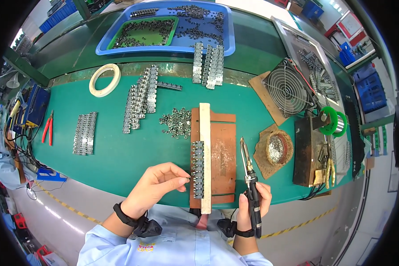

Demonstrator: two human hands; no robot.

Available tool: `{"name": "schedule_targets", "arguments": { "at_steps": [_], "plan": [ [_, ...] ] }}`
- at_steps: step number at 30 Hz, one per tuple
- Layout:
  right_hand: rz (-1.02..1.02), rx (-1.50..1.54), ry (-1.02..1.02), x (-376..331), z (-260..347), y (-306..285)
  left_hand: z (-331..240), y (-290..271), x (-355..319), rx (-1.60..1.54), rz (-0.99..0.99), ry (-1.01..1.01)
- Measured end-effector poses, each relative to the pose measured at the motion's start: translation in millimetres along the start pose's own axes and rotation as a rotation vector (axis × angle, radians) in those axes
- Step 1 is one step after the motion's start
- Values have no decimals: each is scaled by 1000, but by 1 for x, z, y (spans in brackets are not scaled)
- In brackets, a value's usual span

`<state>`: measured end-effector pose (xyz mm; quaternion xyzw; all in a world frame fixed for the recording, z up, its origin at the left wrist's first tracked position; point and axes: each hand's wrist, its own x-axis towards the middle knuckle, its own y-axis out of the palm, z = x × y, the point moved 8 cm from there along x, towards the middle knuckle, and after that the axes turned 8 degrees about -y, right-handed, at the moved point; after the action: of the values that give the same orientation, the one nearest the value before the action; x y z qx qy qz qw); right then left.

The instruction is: The person picks up a circuit board strip and places it on a wooden block. They then pick up small metal components and use a soldering iron to fuse each piece to the strip, repeating this process for several components before setting the finished strip aside.

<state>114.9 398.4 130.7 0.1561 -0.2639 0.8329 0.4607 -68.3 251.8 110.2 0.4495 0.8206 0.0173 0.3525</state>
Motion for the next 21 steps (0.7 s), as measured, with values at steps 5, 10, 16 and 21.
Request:
{"name": "schedule_targets", "arguments": {
  "at_steps": [5, 10, 16, 21],
  "plan": [
    [5, -21, 0, -1, 0, 0, 2, 3, 3, -66, 30, 39],
    [19, -52, -14, -1, -2, 0, 3, 9, 6, -73, 33, 39],
    [36, -47, -33, -1, -2, 0, 4, 10, 7, -94, 4, 29],
    [52, -58, -53, -1, -1, 1, 5, 11, 6, -99, -11, 59]
  ]
}}
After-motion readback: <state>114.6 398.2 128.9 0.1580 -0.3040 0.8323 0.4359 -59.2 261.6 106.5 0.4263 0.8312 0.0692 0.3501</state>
